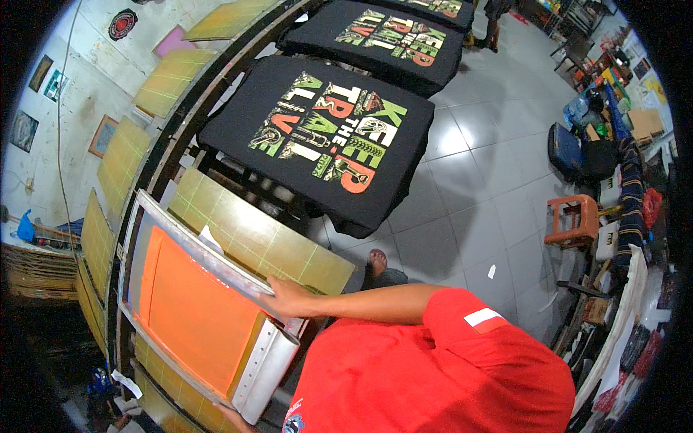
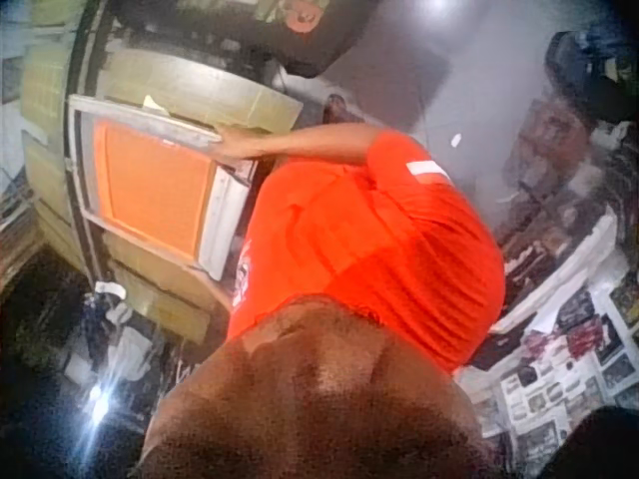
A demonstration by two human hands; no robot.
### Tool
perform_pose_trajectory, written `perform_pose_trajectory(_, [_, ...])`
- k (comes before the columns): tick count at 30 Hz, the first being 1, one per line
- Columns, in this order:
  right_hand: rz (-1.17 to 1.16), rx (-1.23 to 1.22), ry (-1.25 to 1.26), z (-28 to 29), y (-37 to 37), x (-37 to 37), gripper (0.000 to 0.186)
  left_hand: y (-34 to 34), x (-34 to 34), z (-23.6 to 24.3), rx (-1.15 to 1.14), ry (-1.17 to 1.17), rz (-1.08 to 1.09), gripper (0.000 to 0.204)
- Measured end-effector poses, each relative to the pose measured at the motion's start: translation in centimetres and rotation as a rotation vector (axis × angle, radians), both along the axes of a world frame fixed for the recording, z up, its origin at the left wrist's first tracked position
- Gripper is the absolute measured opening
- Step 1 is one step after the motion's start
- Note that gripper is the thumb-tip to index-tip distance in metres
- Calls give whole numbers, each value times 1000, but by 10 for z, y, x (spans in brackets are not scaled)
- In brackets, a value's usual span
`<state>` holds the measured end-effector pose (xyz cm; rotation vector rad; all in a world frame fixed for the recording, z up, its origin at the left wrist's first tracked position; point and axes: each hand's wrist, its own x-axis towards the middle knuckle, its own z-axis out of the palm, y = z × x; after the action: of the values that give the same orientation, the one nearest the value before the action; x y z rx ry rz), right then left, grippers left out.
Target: The person performs screen printing on several black t-shirts by placing a screen over each shirt and using a squeegee to spread orange ink across the stencil, repeating this process for multiple shirts on a long printing table.
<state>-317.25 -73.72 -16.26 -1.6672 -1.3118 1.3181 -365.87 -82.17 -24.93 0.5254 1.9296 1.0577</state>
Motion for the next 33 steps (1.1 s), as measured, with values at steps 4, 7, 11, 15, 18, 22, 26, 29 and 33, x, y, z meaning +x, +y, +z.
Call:
perform_pose_trajectory(4, [-111,80,-53,10,-29,-9,63,2,6,14,63,106,-11,86])
perform_pose_trajectory(7, [-152,73,-92,19,-55,-4,56,0,17,39,125,147,-42,86])
perform_pose_trajectory(11, [-278,170,-103,41,-101,16,47,10,6,48,195,201,-172,88])
perform_pose_trajectory(15, [-501,272,-101,68,-164,53,41,34,43,73,250,202,-318,71])
perform_pose_trajectory(18, [-631,262,13,70,-223,93,48,42,104,115,294,89,-492,50])
perform_pose_trajectory(22, [-894,390,15,42,-336,161,51,36,229,144,535,128,-664,43])
perform_pose_trajectory(26, [-1268,334,63,28,-480,224,65,12,363,151,443,153,-978,43])
perform_pose_trajectory(29, [-1526,295,116,62,-555,244,67,-42,483,183,444,284,-1152,46])
perform_pose_trajectory(33, [-1793,322,140,68,-662,278,78,-97,628,182,520,322,-1469,64])
